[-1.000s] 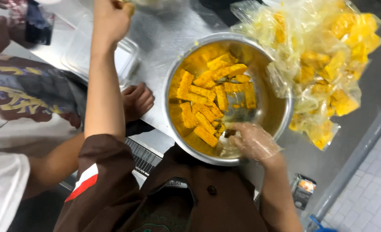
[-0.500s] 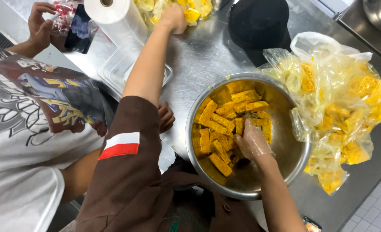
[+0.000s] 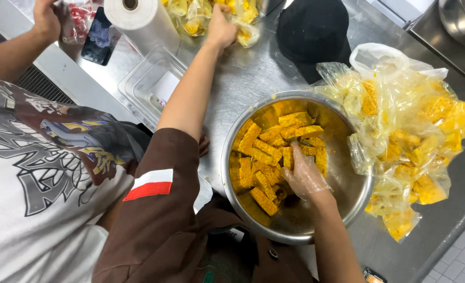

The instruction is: The person places pieces of tempeh from a metal bowl into small plastic bags by hand and stacks the filled bags on a stainless steel table.

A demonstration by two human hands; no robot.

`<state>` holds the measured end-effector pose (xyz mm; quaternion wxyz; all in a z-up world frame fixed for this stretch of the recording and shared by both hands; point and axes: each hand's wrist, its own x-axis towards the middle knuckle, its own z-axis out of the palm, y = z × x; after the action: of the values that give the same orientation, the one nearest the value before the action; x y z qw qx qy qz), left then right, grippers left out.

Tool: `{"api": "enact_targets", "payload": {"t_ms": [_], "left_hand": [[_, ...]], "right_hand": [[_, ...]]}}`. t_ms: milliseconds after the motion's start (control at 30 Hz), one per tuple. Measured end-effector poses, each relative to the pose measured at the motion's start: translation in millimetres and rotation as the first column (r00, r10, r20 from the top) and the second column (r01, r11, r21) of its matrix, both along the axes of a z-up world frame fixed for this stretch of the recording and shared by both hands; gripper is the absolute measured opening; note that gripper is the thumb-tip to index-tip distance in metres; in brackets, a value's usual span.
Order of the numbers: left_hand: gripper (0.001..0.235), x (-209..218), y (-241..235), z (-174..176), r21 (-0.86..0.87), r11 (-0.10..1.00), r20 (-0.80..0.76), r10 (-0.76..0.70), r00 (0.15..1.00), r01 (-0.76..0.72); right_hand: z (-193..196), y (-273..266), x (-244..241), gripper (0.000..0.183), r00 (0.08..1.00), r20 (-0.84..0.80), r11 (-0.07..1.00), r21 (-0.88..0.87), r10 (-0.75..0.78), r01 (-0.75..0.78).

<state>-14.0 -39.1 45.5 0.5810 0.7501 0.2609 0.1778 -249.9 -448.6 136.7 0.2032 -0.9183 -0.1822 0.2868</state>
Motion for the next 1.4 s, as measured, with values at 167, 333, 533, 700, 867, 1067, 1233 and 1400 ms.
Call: {"api": "enact_targets", "payload": {"t_ms": [167,333,533,700,867,1067,1233,1400], "left_hand": [[0.017,-28.4,-15.0,28.2,-0.196,0.963,-0.147,-0.218,0.965,0.188],[0.026,-77.4,-23.5,37.7,0.268,0.817,-0.313,-0.428,0.848,0.511],[0.013,-157.8,-63.6,95.4,0.322,0.806,-0.144,-0.477,0.867,0.497],[0.009,-239.7,-106.0,165.9,0.212,0.844,0.242,-0.534,0.81,0.493],[0.026,-294.0,-152.1,202.0,-0.163,0.803,0.447,-0.458,0.768,0.574],[0.025,-327.0,-203.8,195.8,-0.324,0.76,0.436,-0.408,0.802,0.563],[0.029,-344.6,-217.8,206.0,-0.307,0.793,0.355,-0.418,0.836,0.526],[0.034,-362.3,-229.5,221.4,-0.049,0.86,0.26,-0.48,0.838,0.508]], "right_hand": [[7.2,-13.7,0.0,0.063,0.99,-0.018,0.982,0.132,-0.137,0.138],[29.1,-38.5,1.6,0.043,0.968,0.161,0.968,0.194,-0.192,0.16],[78.8,-61.2,-19.6,0.036,0.94,0.215,0.774,0.628,-0.266,0.076],[114.2,-59.6,-53.1,0.037,0.916,0.068,0.54,0.824,-0.395,0.171],[132.3,-39.4,-78.4,0.039,0.91,0.129,0.45,0.89,-0.394,0.068],[136.8,-25.1,-92.6,0.037,0.824,0.459,0.708,0.699,-0.331,-0.104],[138.4,-23.8,-90.1,0.038,0.777,0.612,0.746,0.585,-0.148,-0.319],[137.6,-22.3,-89.8,0.034,0.738,0.659,0.786,0.53,-0.145,-0.319]]}}
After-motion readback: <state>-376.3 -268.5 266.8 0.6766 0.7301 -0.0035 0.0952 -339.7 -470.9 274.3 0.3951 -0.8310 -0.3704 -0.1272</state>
